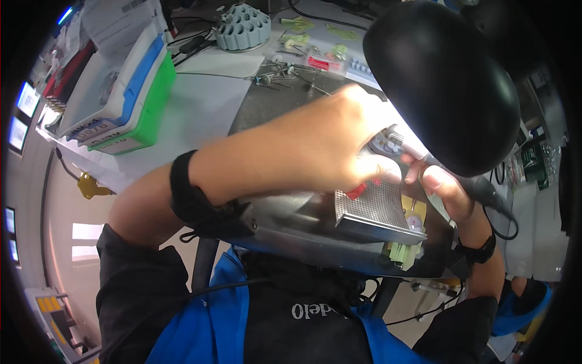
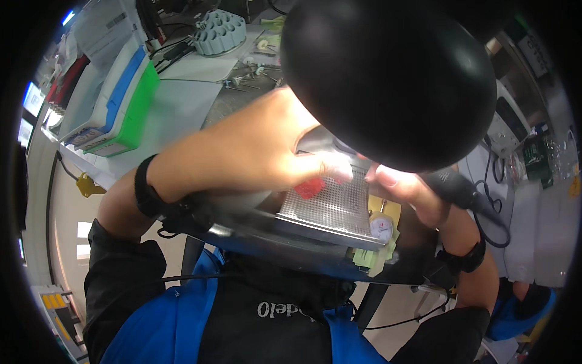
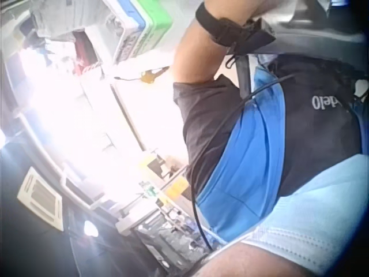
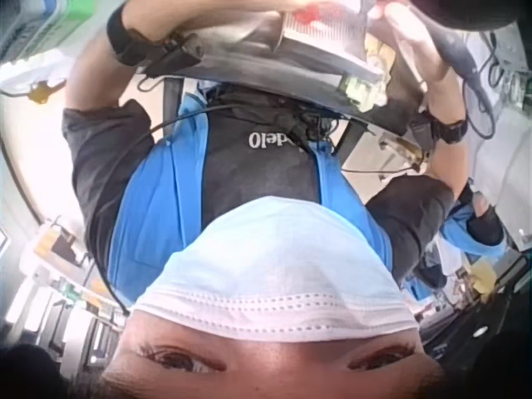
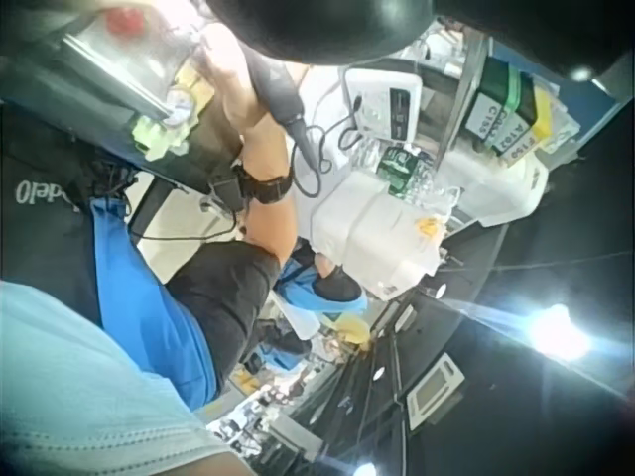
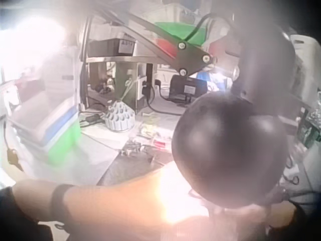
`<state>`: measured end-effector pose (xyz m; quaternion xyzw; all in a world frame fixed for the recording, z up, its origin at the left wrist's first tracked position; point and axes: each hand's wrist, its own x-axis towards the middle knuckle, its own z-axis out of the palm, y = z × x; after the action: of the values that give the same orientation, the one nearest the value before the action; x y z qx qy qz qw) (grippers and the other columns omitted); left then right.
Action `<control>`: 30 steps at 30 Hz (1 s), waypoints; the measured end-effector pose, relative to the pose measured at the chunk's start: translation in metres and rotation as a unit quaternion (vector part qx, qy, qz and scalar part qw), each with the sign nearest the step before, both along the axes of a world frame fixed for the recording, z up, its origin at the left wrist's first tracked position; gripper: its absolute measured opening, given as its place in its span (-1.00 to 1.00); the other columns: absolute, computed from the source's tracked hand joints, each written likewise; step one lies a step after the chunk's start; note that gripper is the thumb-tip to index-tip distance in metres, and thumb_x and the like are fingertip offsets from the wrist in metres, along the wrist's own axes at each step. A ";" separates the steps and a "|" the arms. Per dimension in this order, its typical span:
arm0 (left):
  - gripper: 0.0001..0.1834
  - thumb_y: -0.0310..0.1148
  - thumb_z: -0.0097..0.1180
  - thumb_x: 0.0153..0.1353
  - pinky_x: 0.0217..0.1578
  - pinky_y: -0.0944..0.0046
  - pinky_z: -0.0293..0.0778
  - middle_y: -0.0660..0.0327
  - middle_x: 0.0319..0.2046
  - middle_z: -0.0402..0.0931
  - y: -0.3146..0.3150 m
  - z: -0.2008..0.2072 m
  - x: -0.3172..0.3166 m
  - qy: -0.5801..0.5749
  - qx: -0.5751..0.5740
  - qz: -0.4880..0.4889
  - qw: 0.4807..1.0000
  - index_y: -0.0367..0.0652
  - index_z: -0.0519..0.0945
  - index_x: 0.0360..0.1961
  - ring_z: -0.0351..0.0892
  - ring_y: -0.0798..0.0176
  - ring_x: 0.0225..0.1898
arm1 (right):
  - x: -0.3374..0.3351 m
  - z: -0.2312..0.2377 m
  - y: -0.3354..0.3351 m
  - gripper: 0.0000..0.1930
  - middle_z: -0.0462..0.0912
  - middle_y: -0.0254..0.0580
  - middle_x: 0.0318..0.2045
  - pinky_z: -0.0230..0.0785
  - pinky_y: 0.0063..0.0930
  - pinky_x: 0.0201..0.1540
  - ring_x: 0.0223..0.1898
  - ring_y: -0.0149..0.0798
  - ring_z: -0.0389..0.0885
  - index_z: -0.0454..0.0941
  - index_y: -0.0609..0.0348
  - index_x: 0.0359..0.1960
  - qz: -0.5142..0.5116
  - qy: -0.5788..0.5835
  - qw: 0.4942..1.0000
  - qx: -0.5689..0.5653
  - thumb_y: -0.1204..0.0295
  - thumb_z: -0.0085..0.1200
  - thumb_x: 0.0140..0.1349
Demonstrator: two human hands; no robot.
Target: Grinding and shaping a small dental crown using a rotary tool at a lab workstation.
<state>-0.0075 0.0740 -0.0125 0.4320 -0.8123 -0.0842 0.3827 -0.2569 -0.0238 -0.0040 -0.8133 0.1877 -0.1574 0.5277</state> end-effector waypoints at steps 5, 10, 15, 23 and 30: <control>-0.79 -0.37 0.17 0.19 -0.19 0.08 0.50 -0.05 -0.41 0.63 0.006 0.002 -0.006 0.030 0.051 -0.042 0.997 -0.30 0.66 -0.25 0.61 -0.09 -0.30 | 0.009 0.005 0.012 -0.49 0.62 -0.18 -0.27 0.36 -0.38 -0.15 -0.24 -0.31 0.52 0.61 0.40 -0.06 -0.025 0.029 0.991 -0.126 0.11 0.12 0.24; -0.82 -0.36 0.20 0.16 -0.25 0.08 0.49 0.00 -0.47 0.61 0.001 0.000 0.000 -0.019 -0.006 -0.041 0.999 -0.29 0.64 -0.42 0.60 -0.05 -0.37 | 0.001 0.004 0.000 -0.39 0.59 -0.17 -0.28 0.34 -0.40 -0.19 -0.26 -0.26 0.51 0.58 0.38 -0.12 0.008 0.001 0.995 -0.099 -0.05 0.08 0.15; -0.85 -0.38 0.25 0.09 -0.44 0.17 0.47 0.07 -0.63 0.55 0.001 0.003 0.002 0.051 0.128 -0.105 0.985 -0.26 0.65 -0.41 0.55 0.03 -0.57 | -0.030 -0.008 0.001 -0.44 0.56 -0.24 -0.45 0.31 -0.54 -0.33 -0.42 -0.39 0.48 0.51 0.30 -0.34 -0.050 0.031 0.989 -0.132 -0.08 0.14 0.08; -0.86 -0.43 0.33 0.00 -0.49 0.15 0.44 0.02 -0.57 0.58 0.001 -0.008 -0.006 0.123 0.010 -0.047 0.991 -0.25 0.69 -0.40 0.53 0.00 -0.58 | -0.027 -0.023 0.015 -0.48 0.43 -0.29 -0.64 0.17 -0.60 -0.57 -0.65 -0.44 0.35 0.45 0.29 -0.23 -0.136 0.016 0.990 0.024 -0.04 -0.05 0.24; -0.82 -0.36 0.37 0.00 -0.44 0.14 0.48 0.04 -0.55 0.57 -0.006 -0.024 -0.012 0.089 -0.065 0.016 0.994 -0.23 0.69 -0.40 0.54 -0.02 -0.53 | -0.010 -0.020 0.040 -0.52 0.43 -0.28 -0.56 0.25 -0.65 -0.70 -0.71 -0.47 0.34 0.41 0.23 -0.29 -0.271 -0.146 0.906 0.290 0.01 -0.31 0.48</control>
<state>-0.0190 0.0682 -0.0365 0.4100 -0.7716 -0.0629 0.4822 -0.2668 0.0159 -0.0243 -0.5099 0.3594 -0.3500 0.6988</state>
